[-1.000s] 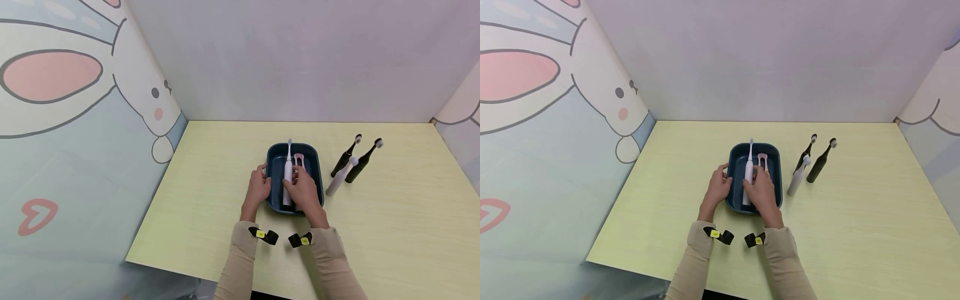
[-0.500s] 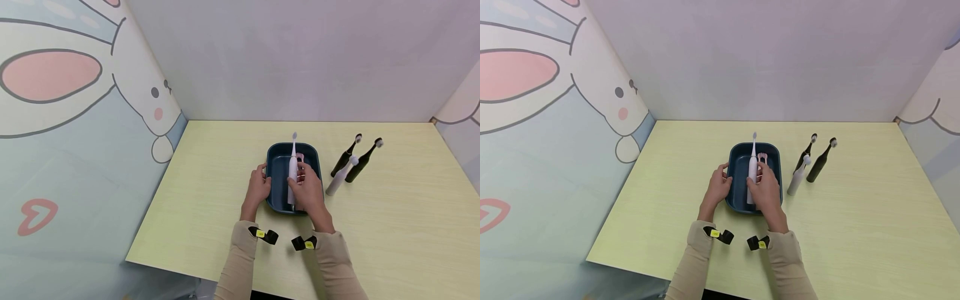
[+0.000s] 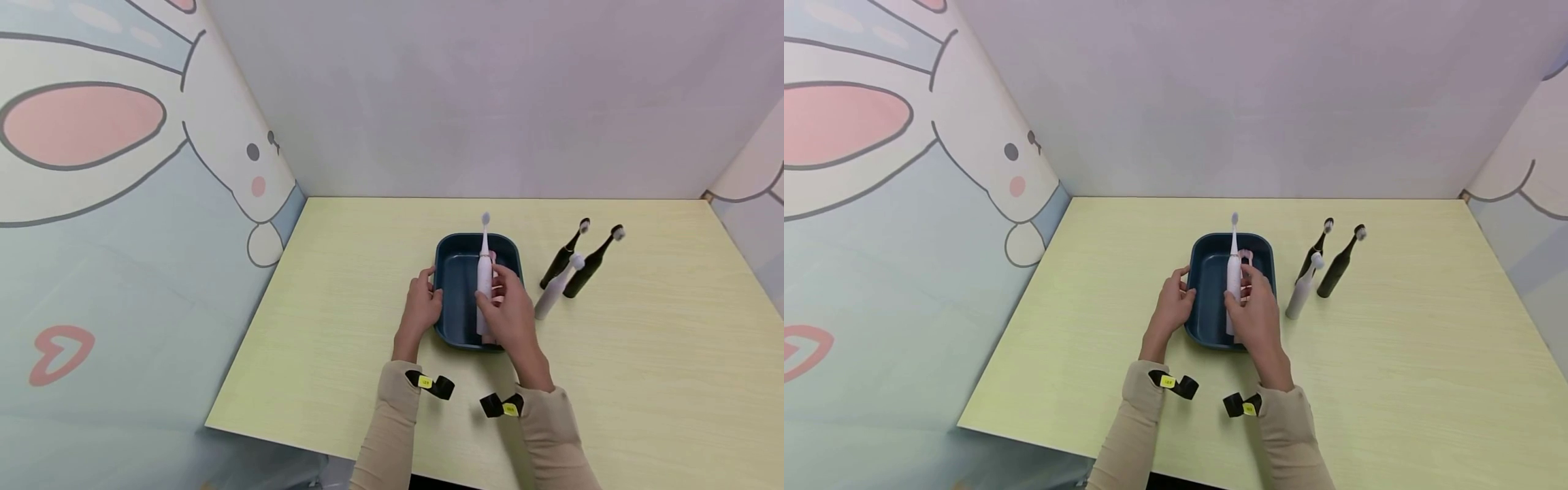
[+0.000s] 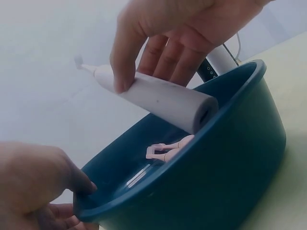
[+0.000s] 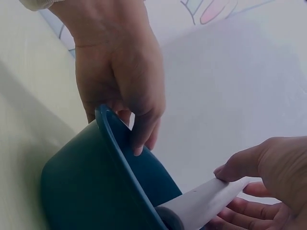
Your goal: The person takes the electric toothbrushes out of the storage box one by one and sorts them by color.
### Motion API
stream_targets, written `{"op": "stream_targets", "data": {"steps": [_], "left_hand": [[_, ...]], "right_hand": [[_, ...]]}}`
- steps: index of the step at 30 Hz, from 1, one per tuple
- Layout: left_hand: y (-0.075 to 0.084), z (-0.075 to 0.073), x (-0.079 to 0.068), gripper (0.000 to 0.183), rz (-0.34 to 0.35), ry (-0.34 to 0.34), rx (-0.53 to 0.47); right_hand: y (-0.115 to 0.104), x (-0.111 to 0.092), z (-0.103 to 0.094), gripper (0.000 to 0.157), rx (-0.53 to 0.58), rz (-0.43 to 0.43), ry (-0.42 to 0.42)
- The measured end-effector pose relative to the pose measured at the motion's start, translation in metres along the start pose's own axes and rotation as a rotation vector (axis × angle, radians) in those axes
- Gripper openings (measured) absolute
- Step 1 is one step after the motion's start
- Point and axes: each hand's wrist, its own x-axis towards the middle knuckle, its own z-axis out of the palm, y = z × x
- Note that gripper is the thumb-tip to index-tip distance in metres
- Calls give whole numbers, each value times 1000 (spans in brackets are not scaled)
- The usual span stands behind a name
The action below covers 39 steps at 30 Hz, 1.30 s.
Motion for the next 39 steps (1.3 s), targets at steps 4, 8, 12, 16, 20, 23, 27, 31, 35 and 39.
{"op": "stream_targets", "data": {"steps": [4,8,12,16,20,23,27,31,35,39], "left_hand": [[-1,0,0,48,3,1,5],[-2,0,1,48,10,3,3],[-2,0,1,48,12,1,-3],[-3,-1,1,48,12,-2,-4],[-3,-1,2,48,10,-1,0],[-3,-1,2,48,3,-4,-2],[-4,-1,3,48,-3,-10,-4],[-4,-1,3,48,2,-7,-2],[-3,-2,3,48,5,-4,2],[-3,-2,3,48,-3,-9,5]], "right_hand": [[0,-4,-2,57,28,-33,34],[0,-8,-4,53,55,-66,67],[0,-12,-5,52,83,-89,94],[0,-16,-7,52,99,-99,116],[1,-19,-9,51,106,-115,158],[2,-22,-10,50,91,-127,193],[3,-27,-13,51,80,-140,230],[6,-31,-15,53,95,-157,267],[8,-33,-19,52,124,-178,306],[10,-36,-23,52,167,-223,338]]}}
